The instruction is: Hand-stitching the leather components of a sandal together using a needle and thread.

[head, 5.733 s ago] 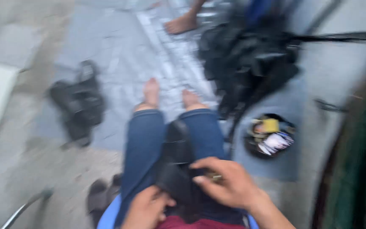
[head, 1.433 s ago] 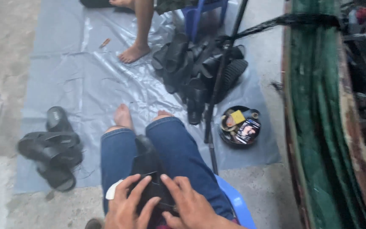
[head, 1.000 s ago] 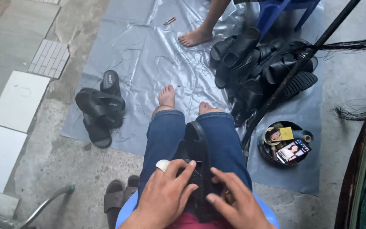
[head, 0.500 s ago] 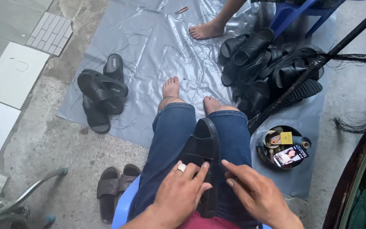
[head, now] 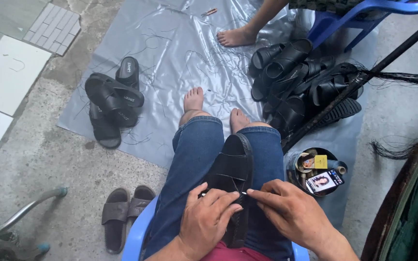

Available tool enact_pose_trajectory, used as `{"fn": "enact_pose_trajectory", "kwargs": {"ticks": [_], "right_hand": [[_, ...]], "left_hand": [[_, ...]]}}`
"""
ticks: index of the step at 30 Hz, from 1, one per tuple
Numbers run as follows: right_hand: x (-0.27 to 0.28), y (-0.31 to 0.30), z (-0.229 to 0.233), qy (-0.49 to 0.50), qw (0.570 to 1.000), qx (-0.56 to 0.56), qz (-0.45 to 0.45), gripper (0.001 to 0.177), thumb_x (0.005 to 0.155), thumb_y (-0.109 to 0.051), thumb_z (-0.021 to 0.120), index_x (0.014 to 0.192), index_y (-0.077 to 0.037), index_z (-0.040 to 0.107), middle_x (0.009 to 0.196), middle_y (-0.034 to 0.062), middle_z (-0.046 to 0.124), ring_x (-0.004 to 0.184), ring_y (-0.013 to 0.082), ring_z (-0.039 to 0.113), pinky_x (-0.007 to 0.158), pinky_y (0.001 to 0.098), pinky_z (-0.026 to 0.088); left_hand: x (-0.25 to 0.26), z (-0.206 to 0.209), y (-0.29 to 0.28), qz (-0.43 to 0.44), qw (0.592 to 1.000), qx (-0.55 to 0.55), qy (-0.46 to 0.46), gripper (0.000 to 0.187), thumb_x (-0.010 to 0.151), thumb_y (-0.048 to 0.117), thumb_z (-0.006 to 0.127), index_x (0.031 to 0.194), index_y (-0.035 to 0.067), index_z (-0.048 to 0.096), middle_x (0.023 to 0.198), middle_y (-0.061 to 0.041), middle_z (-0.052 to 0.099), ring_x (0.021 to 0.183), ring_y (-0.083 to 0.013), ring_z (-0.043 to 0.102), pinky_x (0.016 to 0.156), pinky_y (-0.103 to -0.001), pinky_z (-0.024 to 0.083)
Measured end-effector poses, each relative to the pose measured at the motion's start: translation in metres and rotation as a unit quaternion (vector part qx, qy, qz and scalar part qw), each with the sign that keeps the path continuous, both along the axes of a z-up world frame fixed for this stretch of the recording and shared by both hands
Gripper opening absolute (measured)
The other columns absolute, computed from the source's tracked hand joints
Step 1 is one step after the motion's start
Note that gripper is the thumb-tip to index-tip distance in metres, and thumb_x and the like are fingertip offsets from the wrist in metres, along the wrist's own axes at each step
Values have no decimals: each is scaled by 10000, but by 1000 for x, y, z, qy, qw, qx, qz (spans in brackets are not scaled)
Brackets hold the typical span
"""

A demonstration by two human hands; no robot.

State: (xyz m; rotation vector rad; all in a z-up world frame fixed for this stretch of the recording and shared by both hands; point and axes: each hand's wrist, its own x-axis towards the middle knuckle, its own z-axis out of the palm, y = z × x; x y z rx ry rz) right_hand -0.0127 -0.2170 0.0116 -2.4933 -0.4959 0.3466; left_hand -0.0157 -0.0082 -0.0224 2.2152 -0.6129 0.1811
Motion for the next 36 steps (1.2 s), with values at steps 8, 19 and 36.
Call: {"fn": "enact_pose_trajectory", "kwargs": {"ticks": [8,19,36], "right_hand": [[2,1,-1,-20,1000,13,-7,394,763,-125,570,1126,-269,629,848,-16,578,746,152,592,626,285,474],[3,-3,-3,5,1000,-19,-6,457,739,-119,570,1152,-309,615,872,-29,567,784,157,573,619,298,466],[-8,21,3,104,955,-265,-87,398,786,-285,512,1171,-382,529,932,-93,491,808,161,580,453,436,531]], "left_hand": [[-1,-9,0,17,999,-36,-17,205,804,220,676,990,138,647,848,16,679,687,-93,633,885,-441,396],[2,-5,-3,24,999,-30,-13,95,788,198,685,876,162,682,800,60,669,697,-68,625,883,-391,371],[1,-10,-14,21,999,-24,-21,68,784,192,698,849,176,687,813,79,674,732,-54,630,843,-346,330]]}}
